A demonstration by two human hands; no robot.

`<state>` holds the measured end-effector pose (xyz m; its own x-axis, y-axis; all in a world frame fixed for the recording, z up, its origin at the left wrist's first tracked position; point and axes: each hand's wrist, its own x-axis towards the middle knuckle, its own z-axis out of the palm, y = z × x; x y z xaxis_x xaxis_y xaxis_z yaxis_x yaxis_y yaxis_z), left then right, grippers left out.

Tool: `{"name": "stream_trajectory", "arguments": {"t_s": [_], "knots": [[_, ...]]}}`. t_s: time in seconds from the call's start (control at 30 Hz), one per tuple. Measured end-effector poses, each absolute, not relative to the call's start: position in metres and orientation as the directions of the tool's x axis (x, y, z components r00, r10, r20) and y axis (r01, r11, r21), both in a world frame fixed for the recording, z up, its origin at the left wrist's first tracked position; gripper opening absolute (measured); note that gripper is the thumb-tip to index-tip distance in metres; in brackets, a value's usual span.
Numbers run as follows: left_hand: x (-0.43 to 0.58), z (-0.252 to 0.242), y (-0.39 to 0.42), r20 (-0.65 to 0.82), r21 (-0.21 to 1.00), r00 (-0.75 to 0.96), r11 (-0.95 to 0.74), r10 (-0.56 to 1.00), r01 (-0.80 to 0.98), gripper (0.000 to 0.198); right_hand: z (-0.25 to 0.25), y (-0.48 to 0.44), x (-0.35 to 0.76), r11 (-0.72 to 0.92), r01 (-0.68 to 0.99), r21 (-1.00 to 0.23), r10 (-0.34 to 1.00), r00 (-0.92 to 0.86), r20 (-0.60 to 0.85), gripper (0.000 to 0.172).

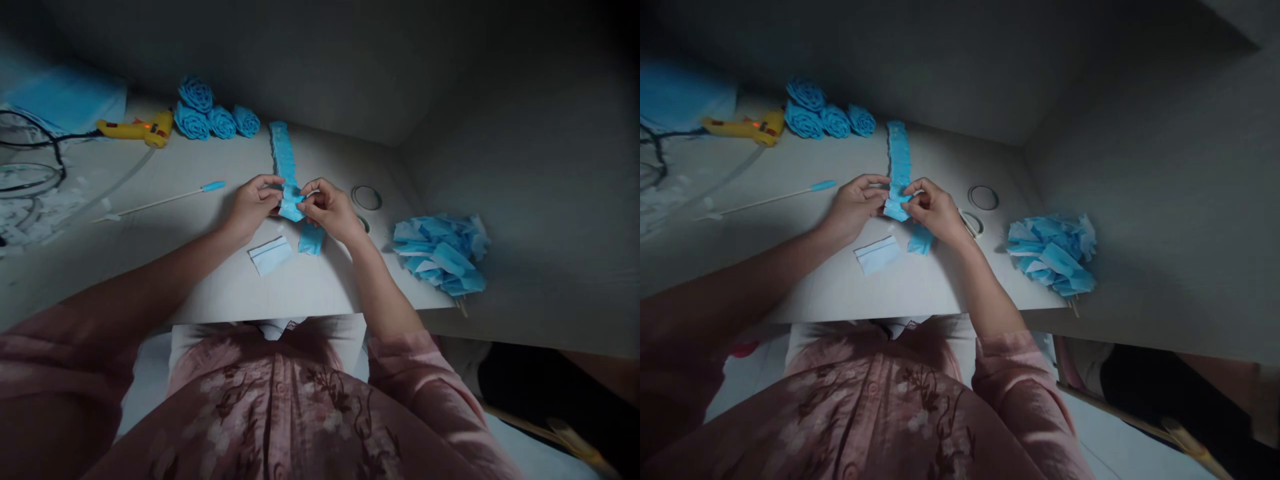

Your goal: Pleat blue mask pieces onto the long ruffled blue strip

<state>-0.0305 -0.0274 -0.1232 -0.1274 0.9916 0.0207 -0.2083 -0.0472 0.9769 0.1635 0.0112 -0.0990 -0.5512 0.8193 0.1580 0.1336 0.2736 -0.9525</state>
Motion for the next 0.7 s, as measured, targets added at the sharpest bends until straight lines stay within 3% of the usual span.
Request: {"name": "stream_trajectory", "arguments": {"t_s": [0.27,0.47,0.7], "knots": [[-0.031,-0.122,-0.029,0.004,0.965,-0.102,-0.031,0.995,-0.262,0.026,-0.104,0.015,0.164,0.294,0.154,-0.943,0.823,-0.543,0.168,0.027],[-0.029,-0.117,-0.03,-0.051,0.935,-0.1,0.012,0.994,-0.355,0.008,-0.108,0.016,0.162,0.318,0.179,-0.931,0.829,-0.529,0.182,0.022],[-0.029,-0.115,-0.032,-0.014,0.949,-0.07,-0.008,0.997,-0.315,0.023,-0.11,0.016,0.16,0.345,0.217,-0.913,0.831,-0.522,0.19,0.02]]}}
